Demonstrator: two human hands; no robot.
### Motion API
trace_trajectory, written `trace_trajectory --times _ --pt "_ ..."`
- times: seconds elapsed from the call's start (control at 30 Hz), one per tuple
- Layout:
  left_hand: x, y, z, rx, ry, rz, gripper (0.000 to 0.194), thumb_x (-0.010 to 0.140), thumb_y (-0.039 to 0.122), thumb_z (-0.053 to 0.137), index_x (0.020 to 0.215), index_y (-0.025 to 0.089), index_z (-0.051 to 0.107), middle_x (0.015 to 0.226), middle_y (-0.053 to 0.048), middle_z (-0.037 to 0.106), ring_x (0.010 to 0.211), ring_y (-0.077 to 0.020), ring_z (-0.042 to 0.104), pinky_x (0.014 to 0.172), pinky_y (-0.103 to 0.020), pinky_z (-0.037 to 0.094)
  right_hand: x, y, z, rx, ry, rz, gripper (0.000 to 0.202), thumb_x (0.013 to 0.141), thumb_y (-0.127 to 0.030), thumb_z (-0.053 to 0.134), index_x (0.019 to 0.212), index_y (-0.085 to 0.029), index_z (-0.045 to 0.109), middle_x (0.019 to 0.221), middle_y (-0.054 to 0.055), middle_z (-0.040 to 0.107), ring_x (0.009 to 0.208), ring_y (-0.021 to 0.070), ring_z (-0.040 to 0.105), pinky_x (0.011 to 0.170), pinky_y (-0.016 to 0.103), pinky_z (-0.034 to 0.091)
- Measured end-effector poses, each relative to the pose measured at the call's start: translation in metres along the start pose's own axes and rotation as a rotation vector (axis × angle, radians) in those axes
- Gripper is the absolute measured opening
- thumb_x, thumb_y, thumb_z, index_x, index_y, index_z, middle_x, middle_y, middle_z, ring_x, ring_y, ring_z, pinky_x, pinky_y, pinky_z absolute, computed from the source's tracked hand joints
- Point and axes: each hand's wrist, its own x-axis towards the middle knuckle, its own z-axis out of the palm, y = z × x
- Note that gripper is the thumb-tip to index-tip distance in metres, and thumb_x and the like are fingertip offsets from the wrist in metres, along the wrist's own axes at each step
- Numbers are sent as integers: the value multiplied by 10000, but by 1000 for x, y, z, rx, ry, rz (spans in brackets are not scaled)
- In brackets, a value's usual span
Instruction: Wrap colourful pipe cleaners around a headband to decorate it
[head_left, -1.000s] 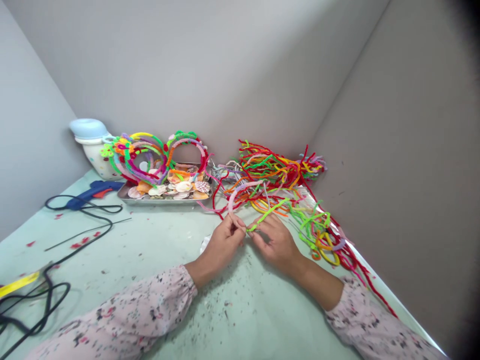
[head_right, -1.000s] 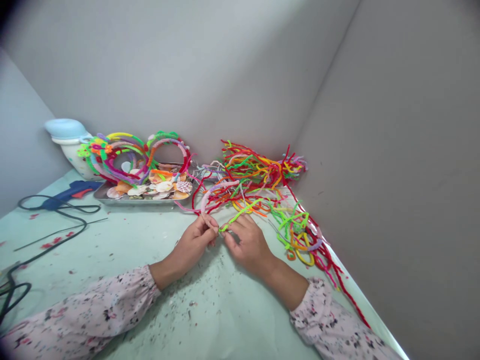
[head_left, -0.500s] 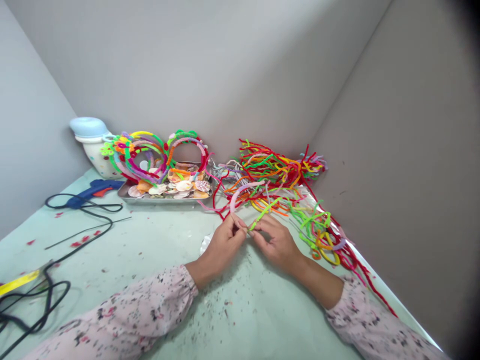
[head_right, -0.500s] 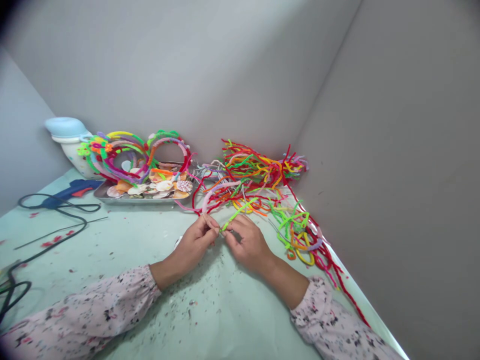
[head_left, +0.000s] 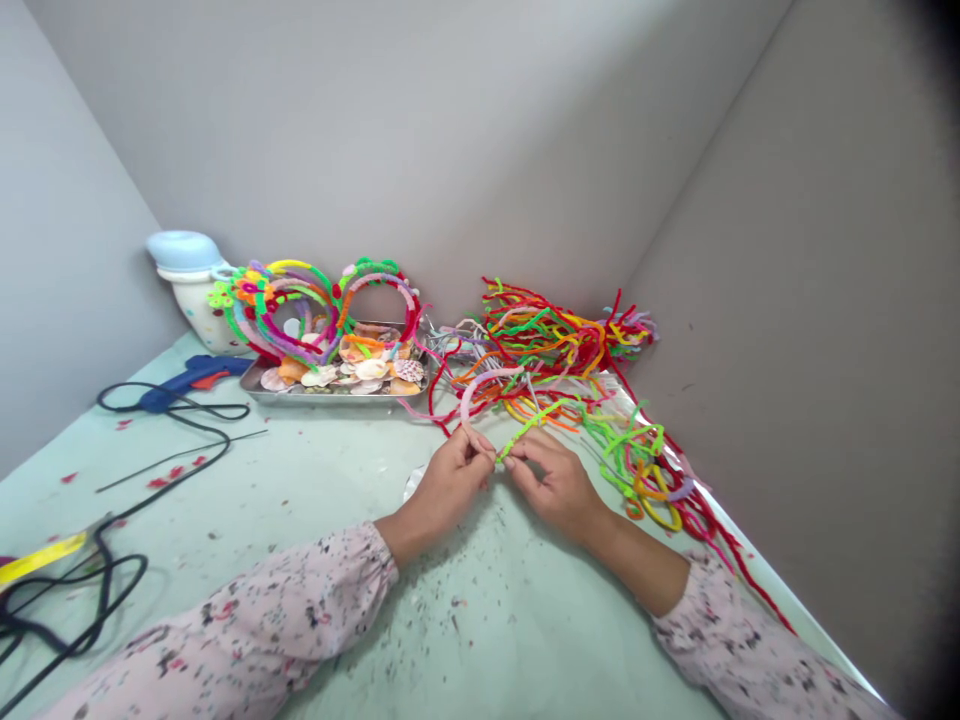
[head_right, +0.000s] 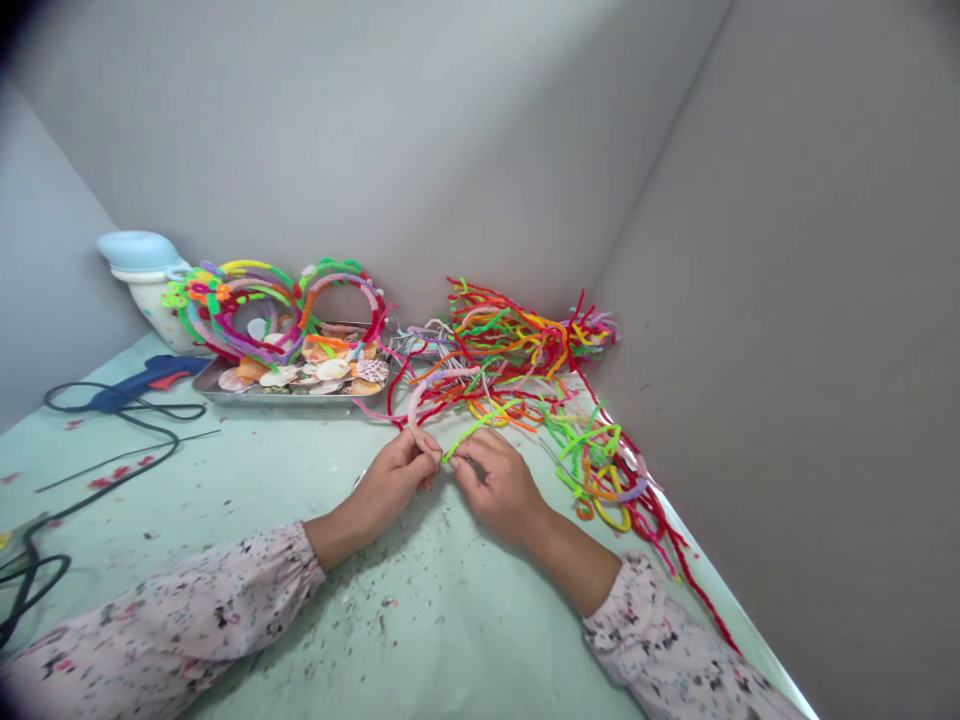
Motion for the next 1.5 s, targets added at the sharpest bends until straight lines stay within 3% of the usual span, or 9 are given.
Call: trace_trajectory --times 0.8,1.5 --pt "-1 -5 -1 65 -24 28 31 805 203 486 808 183 462 621 65 439 547 -87 402 533 -219 321 0 1 1 72 -33 45 126 844 -132 507 758 -192 576 762 20 537 750 162 520 695 287 404" --pt "-3 -2 -1 191 -8 100 9 820 188 474 815 185 467 691 49 439 626 -95 398 609 -226 328 1 1 2 86 -59 37 131 853 -136 505 776 -193 594 776 22 546 784 164 525 725 292 407"
